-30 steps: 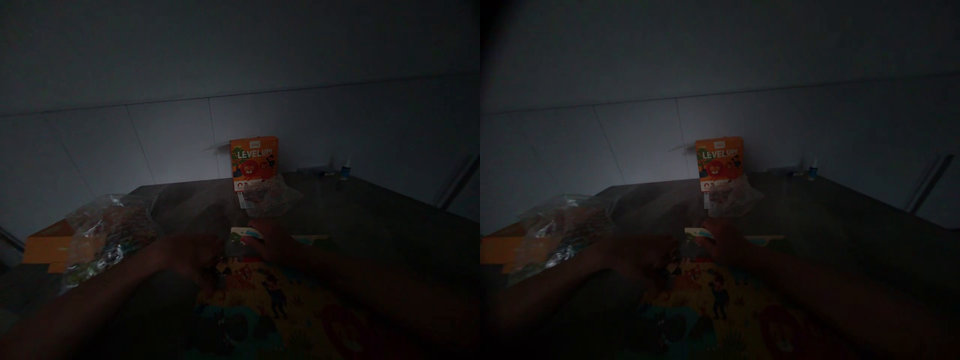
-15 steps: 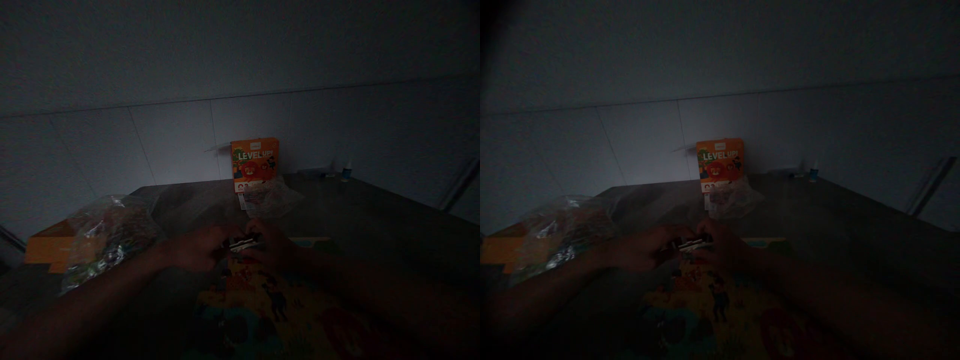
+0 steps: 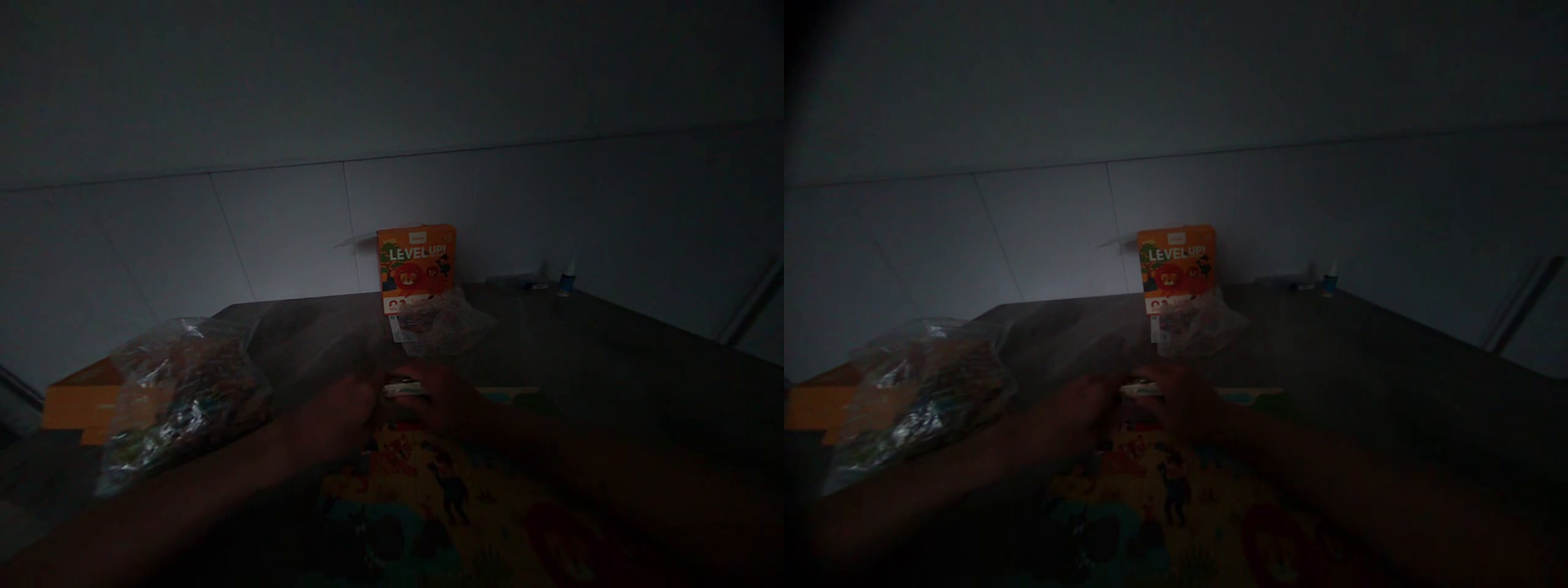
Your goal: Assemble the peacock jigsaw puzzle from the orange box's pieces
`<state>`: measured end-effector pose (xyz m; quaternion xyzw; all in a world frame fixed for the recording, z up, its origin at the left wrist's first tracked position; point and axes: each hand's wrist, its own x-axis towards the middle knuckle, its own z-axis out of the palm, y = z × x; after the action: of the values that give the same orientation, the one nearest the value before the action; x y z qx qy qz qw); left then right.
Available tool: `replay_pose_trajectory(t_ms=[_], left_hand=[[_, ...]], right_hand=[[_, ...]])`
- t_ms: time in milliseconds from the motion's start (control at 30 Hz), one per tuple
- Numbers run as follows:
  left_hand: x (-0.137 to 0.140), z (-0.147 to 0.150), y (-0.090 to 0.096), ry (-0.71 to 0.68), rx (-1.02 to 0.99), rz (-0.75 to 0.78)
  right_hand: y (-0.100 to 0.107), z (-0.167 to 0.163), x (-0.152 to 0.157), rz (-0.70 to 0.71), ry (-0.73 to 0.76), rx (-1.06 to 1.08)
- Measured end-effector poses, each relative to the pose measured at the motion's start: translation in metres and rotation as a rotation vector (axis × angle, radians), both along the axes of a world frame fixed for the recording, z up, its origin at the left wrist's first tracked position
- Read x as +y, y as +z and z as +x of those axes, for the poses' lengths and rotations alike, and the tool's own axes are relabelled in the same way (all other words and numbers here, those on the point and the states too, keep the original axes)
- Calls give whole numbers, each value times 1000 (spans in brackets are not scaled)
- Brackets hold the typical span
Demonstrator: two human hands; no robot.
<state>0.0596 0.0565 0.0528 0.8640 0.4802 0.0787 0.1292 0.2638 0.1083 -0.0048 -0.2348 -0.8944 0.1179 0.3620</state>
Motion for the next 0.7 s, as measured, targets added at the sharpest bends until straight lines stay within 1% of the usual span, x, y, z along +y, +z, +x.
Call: replay_pose_trajectory(t_ms=[33, 67, 100, 133, 200, 233, 267, 333, 400, 500, 567, 633, 700], left_hand=[[-2, -1, 3, 72, 15, 7], [-4, -2, 6, 112, 26, 12], [-6, -3, 9, 104, 30, 8], [-8, -5, 11, 46, 29, -4], [-10, -6, 12, -131, 24, -47], [-10, -6, 10, -197, 20, -70], [-10, -6, 7, -233, 16, -92], [-7, -5, 0, -223, -22, -114], [-3, -4, -5, -228, -129, -174], [1, -3, -6, -222, -293, -367], [0, -4, -1, -196, -315, -463], [0, -7, 5, -168, -268, -461], [1, -12, 10, -145, -195, -397]], right_hand=[[2, 0, -1, 1, -44, 59], [3, 0, -2, -3, -90, 117], [4, 1, -2, -12, -130, 158], [5, 1, -2, -29, -152, 165], [5, 1, -2, -65, -148, 89], [4, 0, -1, -77, -138, 36], [3, 0, -1, -86, -131, -9], [0, -1, 0, -103, -138, -49], [-2, -1, 0, -109, -158, -51], [-2, -2, 1, -115, -211, -61], [0, -2, 1, -129, -262, -45], [3, -1, 0, -128, -300, 12], [5, 1, 0, -94, -307, 93]])
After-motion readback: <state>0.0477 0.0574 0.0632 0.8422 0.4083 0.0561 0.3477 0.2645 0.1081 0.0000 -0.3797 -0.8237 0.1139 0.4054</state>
